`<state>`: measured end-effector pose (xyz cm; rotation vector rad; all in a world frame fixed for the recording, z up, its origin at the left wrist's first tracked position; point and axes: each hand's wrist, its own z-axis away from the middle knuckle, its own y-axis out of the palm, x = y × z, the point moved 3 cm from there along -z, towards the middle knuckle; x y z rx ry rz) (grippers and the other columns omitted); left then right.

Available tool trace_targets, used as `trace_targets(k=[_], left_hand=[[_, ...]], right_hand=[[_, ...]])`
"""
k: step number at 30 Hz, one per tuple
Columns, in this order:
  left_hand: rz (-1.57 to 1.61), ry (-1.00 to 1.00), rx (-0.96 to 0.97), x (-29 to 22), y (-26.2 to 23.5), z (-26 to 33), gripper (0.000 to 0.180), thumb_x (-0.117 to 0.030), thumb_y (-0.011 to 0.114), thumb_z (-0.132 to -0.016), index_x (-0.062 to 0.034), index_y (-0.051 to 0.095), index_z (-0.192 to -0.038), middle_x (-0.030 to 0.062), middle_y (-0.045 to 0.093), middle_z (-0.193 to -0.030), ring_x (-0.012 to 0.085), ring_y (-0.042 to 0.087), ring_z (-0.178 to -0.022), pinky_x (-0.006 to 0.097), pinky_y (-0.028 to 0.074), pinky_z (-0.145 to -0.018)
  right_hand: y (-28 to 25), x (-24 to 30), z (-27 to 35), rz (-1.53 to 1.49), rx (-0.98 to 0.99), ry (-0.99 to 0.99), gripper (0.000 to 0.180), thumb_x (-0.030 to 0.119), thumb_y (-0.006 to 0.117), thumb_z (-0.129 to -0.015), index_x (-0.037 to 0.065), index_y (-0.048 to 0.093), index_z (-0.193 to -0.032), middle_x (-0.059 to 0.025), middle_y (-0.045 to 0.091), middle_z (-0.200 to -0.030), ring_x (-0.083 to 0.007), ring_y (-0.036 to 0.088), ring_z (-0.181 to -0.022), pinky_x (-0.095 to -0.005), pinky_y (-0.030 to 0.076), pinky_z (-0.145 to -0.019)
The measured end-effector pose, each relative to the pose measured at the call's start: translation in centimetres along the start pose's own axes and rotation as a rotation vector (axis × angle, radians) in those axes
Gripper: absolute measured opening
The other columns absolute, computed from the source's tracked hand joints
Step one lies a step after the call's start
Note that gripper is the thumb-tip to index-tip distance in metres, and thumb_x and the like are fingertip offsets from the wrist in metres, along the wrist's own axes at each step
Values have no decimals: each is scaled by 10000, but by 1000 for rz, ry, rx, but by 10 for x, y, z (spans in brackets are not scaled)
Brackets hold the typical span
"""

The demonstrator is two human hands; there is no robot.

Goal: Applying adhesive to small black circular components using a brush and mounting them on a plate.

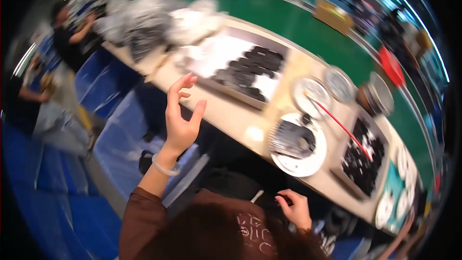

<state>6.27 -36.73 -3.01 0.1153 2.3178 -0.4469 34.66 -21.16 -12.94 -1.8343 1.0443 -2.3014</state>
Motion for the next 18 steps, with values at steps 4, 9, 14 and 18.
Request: trace_targets(k=[4,9,14,18], left_hand=[[112,157,256,-35,65,-9,398,-18,586,-691,-8,486,-1076,113,537,-1015,236,491,-916,297,379,-771],[158,350,522,-67,113,4,274,-33,613,-664,-15,564,-933,107,562,-922,267,487,-882,329,387,-789],[3,481,623,-82,129,18,411,-130,715,-597,-47,570,-972,77,552,-978,256,465,-883,339,386,-775],[-40,484,635,-82,137,16,451,-168,723,-591,-55,564,-998,71,542,-1013,251,457,-890,335,382,-767]], right_hand=[[-66,23,46,143,-155,133,115,68,618,-734,21,613,-838,-113,609,-764,-172,594,-601,-226,465,-517],[-110,42,45,-191,-438,199,48,-2,582,-751,-40,579,-779,-74,604,-678,-93,568,-546,-191,451,-491],[-129,86,-38,-228,-251,76,106,83,518,-818,-11,540,-775,-44,573,-585,-64,526,-478,-151,329,-357],[-114,70,-101,-340,53,170,187,155,508,-844,-2,547,-750,-34,567,-585,-57,506,-479,-172,362,-411]])
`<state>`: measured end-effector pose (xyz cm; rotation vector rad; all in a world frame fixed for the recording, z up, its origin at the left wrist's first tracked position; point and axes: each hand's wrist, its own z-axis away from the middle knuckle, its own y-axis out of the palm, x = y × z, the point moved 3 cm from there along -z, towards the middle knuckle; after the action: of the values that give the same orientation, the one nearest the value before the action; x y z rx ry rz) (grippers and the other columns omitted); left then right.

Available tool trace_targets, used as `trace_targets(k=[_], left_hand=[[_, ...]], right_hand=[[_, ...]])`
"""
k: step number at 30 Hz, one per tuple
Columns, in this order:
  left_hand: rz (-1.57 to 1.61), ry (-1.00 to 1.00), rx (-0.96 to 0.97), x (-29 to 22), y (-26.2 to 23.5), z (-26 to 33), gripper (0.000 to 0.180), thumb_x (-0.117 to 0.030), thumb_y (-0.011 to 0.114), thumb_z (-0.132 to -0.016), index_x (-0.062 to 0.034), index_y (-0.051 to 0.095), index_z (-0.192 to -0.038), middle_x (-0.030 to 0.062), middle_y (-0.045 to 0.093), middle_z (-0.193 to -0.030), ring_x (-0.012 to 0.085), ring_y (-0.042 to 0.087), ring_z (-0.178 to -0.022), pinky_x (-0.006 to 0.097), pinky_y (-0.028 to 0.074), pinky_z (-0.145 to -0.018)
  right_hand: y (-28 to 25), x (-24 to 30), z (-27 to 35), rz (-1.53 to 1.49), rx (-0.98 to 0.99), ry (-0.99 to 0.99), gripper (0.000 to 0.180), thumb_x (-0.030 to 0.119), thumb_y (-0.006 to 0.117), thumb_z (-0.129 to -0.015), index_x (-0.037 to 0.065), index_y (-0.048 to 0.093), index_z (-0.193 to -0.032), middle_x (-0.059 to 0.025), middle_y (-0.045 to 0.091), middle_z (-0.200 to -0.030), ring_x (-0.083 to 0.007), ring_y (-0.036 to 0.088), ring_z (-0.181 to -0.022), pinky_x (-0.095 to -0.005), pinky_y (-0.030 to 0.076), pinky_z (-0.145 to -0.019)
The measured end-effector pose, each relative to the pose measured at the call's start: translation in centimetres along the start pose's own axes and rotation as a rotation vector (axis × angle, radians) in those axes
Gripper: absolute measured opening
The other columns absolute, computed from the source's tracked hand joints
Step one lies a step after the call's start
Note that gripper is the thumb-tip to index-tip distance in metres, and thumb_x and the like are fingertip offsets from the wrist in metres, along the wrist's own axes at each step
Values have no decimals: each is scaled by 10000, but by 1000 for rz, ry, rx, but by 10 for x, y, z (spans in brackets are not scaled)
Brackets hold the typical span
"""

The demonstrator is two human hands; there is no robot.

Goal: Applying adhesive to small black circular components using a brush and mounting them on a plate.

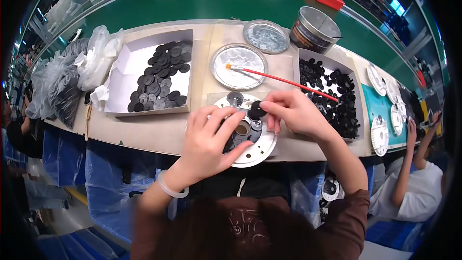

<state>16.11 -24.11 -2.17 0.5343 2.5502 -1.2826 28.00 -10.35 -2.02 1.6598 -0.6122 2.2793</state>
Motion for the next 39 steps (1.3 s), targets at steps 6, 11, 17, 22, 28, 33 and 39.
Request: trace_targets(k=[6,11,17,22,28,33,39], left_hand=[[-90,79,152,0,8,-2,487,-227,644,-673,-72,517,-1117,47,491,-1161,253,426,-974,345,324,-839],[-101,79,213,-1,8,-6,481,-215,601,-699,-65,499,-1144,48,470,-1188,259,412,-1001,366,303,-858],[-94,84,206,-1,14,-8,457,-207,601,-697,-31,513,-1109,88,483,-1161,267,421,-1006,372,311,-849],[-72,103,170,-1,14,-5,428,-187,623,-674,-10,537,-1054,106,496,-1141,280,437,-1005,382,329,-824],[-43,93,163,0,15,-9,441,-172,641,-650,10,536,-1038,116,499,-1141,289,440,-998,383,337,-809],[-48,91,156,-1,15,-10,437,-170,646,-644,14,537,-1025,117,507,-1126,288,443,-990,386,340,-807],[-66,91,147,-3,14,-10,422,-170,652,-636,15,548,-1001,115,518,-1106,289,449,-979,393,345,-804]], right_hand=[[1,4,-25,227,52,55,244,163,515,-844,2,539,-663,14,500,-553,-36,443,-483,-181,362,-459],[2,3,-22,153,71,58,245,159,507,-846,1,530,-660,23,483,-553,-32,420,-493,-183,338,-460],[1,-6,-18,119,53,12,279,182,488,-856,11,506,-636,33,456,-548,-31,390,-498,-189,316,-465],[4,-9,-14,129,37,14,274,176,485,-854,12,503,-636,33,459,-554,-30,391,-505,-189,312,-469],[5,-6,-12,341,-136,6,284,173,491,-846,4,514,-619,25,465,-542,-25,390,-504,-192,304,-462],[6,-6,-10,178,-67,104,294,167,495,-839,0,506,-597,26,460,-520,-22,393,-485,-191,311,-448],[3,-5,-12,349,-141,23,231,133,535,-808,-6,515,-624,30,462,-527,-15,401,-499,-184,312,-445]])
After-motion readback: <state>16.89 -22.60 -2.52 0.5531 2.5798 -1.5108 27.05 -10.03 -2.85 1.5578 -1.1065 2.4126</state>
